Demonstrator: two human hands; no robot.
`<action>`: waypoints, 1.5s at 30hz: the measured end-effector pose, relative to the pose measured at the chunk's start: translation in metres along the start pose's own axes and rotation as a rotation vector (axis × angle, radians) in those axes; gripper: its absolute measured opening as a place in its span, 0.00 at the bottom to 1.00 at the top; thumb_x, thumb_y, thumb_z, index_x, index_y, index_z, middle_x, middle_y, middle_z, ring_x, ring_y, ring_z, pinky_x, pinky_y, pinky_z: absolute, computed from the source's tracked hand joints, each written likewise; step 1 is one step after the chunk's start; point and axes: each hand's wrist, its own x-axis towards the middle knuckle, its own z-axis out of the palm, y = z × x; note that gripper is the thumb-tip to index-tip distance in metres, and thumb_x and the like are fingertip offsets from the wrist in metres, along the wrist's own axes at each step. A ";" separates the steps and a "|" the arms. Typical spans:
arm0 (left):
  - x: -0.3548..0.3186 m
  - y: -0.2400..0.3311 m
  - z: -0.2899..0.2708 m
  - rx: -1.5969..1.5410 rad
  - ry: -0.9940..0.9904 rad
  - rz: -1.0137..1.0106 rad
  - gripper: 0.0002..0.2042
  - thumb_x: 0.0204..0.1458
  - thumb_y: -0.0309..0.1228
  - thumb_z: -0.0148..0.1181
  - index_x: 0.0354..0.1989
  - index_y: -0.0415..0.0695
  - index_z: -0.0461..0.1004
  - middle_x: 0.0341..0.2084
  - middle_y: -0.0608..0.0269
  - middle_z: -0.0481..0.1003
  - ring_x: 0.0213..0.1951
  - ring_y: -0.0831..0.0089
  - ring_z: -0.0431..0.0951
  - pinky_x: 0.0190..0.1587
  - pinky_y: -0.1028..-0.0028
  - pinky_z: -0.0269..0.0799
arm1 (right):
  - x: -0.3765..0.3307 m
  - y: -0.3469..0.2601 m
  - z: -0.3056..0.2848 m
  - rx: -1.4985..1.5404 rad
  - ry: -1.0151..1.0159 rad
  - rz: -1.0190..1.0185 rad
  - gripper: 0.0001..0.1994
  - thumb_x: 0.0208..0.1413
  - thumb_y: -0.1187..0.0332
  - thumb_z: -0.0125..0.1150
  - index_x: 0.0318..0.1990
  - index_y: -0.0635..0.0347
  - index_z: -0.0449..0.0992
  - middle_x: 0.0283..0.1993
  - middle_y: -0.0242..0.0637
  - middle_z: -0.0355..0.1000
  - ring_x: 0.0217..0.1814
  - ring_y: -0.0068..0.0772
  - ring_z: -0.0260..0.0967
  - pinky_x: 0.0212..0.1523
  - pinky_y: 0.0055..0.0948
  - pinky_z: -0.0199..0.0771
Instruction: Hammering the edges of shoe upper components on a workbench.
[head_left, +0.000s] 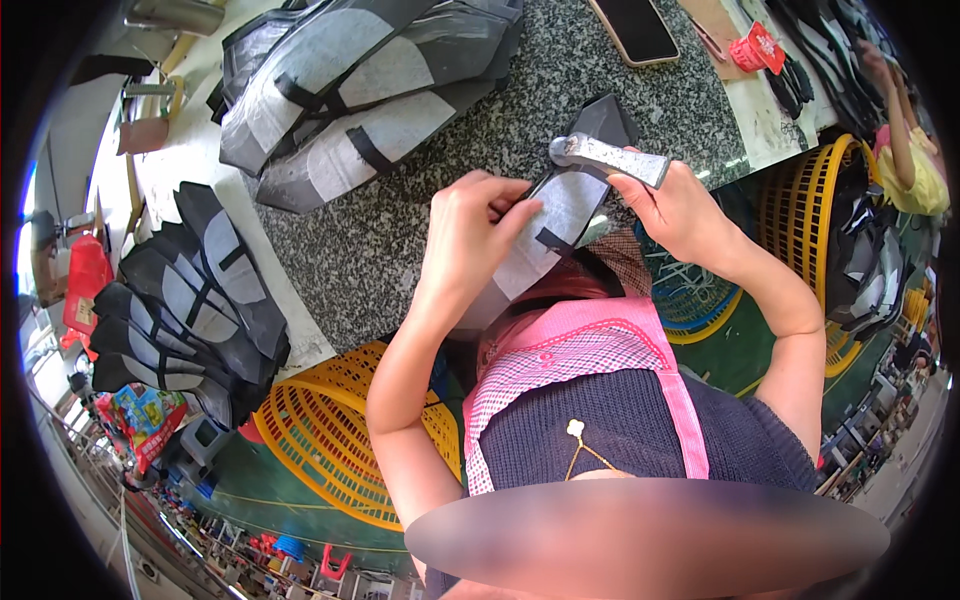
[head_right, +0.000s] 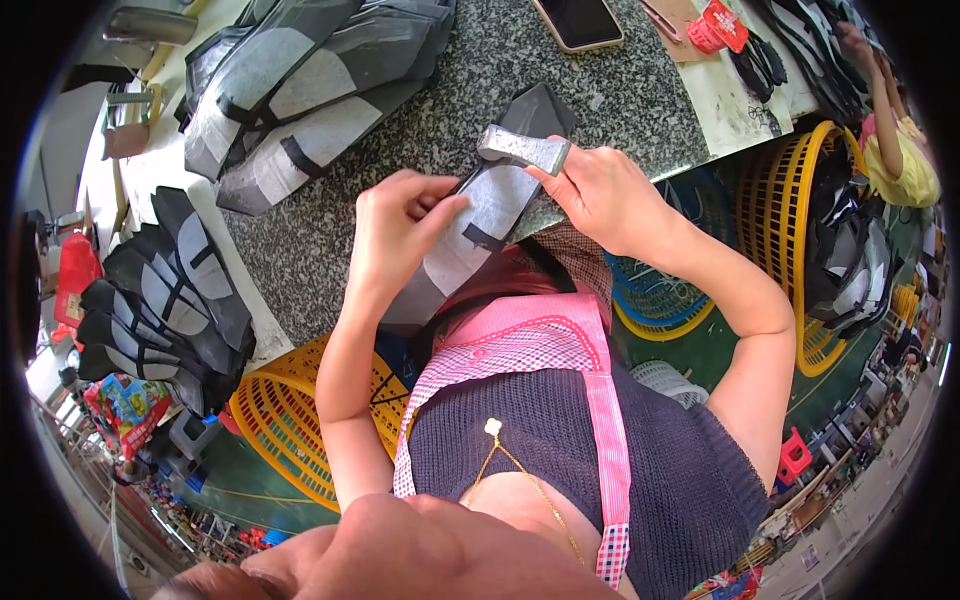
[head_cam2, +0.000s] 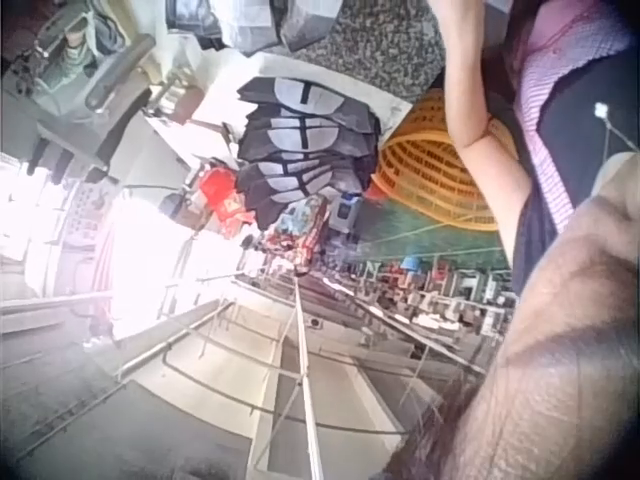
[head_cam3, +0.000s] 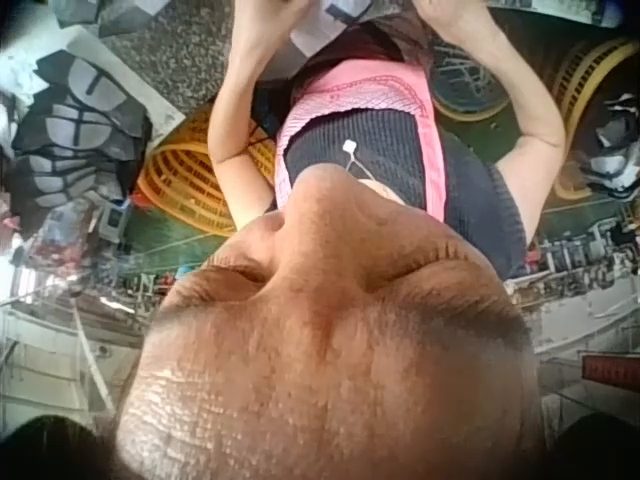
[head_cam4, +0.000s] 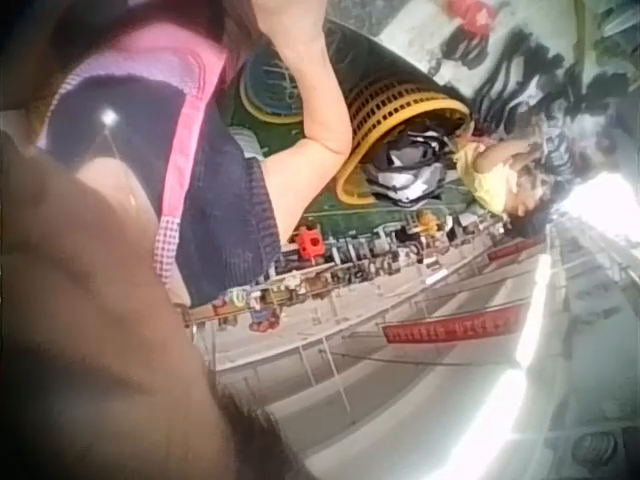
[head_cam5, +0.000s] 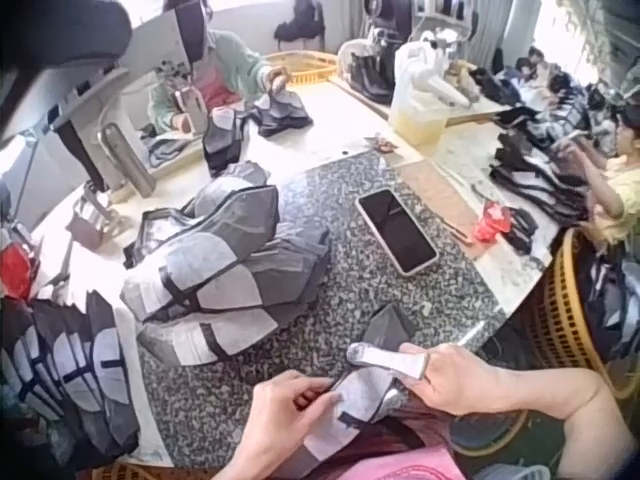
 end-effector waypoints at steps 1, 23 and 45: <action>-0.006 0.000 0.002 -0.009 0.029 0.017 0.09 0.49 0.25 0.72 0.38 0.36 0.83 0.28 0.56 0.78 0.27 0.69 0.79 0.31 0.72 0.75 | 0.001 0.002 0.000 0.014 0.012 -0.058 0.14 0.68 0.61 0.52 0.42 0.66 0.72 0.27 0.56 0.73 0.33 0.63 0.73 0.32 0.54 0.71; -0.042 -0.008 0.014 0.198 0.229 0.182 0.06 0.48 0.22 0.68 0.35 0.39 0.83 0.29 0.57 0.76 0.33 0.59 0.78 0.36 0.64 0.75 | 0.007 -0.011 0.000 0.065 -0.094 -0.060 0.13 0.69 0.60 0.54 0.43 0.64 0.75 0.24 0.53 0.72 0.28 0.60 0.73 0.28 0.48 0.70; -0.079 -0.028 0.005 0.272 0.308 0.213 0.09 0.44 0.20 0.71 0.36 0.42 0.82 0.27 0.65 0.76 0.30 0.64 0.74 0.34 0.67 0.72 | 0.005 -0.036 0.010 0.038 -0.273 -0.165 0.09 0.60 0.68 0.59 0.41 0.63 0.69 0.24 0.51 0.72 0.30 0.61 0.74 0.31 0.51 0.73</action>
